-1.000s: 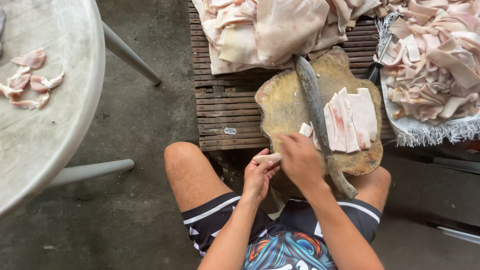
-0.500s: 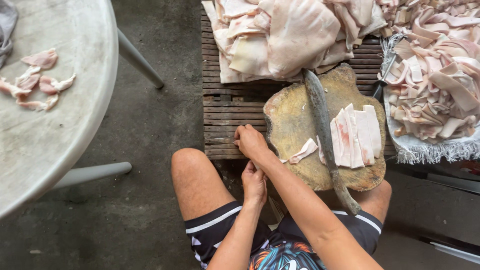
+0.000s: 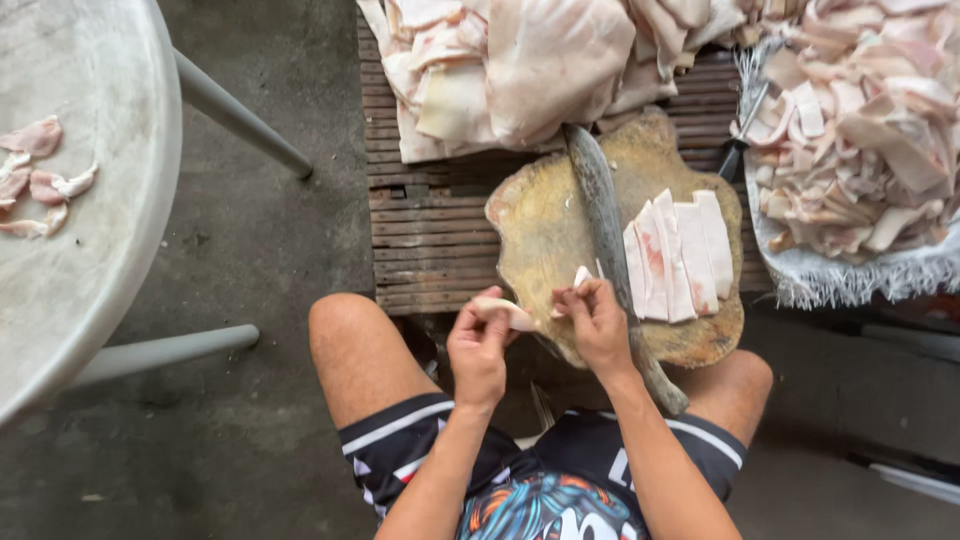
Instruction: The person cuts slabs of meat skin into strips and smaller rectangular pieces using a large knife on a wooden chopping block.
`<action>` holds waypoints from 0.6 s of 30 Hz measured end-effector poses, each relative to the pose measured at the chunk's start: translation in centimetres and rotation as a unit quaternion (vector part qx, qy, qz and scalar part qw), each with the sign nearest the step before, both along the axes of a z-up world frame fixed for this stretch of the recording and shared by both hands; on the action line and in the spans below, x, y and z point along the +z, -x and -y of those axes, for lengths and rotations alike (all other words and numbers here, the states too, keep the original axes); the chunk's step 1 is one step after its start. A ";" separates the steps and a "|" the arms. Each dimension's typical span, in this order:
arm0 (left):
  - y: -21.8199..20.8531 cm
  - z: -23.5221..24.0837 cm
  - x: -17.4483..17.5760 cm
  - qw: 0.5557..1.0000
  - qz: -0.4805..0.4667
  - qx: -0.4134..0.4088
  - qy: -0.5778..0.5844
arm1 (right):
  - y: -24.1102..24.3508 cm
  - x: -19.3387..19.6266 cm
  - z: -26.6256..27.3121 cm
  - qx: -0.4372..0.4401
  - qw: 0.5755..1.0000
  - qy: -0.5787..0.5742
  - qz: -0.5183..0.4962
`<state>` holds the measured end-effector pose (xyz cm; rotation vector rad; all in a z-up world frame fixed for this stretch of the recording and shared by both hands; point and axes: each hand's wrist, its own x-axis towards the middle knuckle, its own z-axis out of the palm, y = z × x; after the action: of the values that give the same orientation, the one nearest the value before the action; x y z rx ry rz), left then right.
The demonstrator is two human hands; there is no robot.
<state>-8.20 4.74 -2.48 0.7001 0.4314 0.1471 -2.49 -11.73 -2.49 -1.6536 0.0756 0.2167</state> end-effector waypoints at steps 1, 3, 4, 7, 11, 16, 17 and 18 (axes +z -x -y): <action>0.8 -0.5 0.6 1.000 -0.012 0.017 0.012 | 0.9 -0.2 0.3 -0.024 0.999 -0.031 0.005; -0.7 -2.2 1.5 0.998 0.000 0.052 0.034 | 0.0 -0.1 0.6 -0.039 0.999 -0.030 -0.018; -0.8 -2.9 1.9 1.000 -0.010 0.020 0.006 | 0.5 0.1 0.7 -0.044 0.998 -0.026 -0.041; -1.7 -4.5 2.4 0.993 -0.042 -0.095 -0.054 | 0.5 0.2 1.1 -0.039 0.996 0.071 -0.045; -4.2 -3.9 1.6 0.965 -0.044 -0.241 -0.087 | 0.4 0.0 2.2 -0.064 0.997 -0.015 0.035; -5.6 -4.0 0.1 0.970 -0.107 -0.218 -0.019 | 0.9 -0.1 2.8 0.000 0.993 -0.115 -0.006; -5.7 -4.2 -0.3 0.972 -0.107 -0.208 0.012 | 0.5 -0.3 2.7 0.012 0.993 -0.112 -0.017; -4.7 -4.0 -0.7 0.972 -0.119 -0.198 0.048 | 1.4 -0.2 2.8 0.023 0.993 -0.105 -0.040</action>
<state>-3.51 8.69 -3.21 0.6971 0.5159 -0.3361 -3.84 -14.56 -2.71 -1.4371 0.0728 0.3166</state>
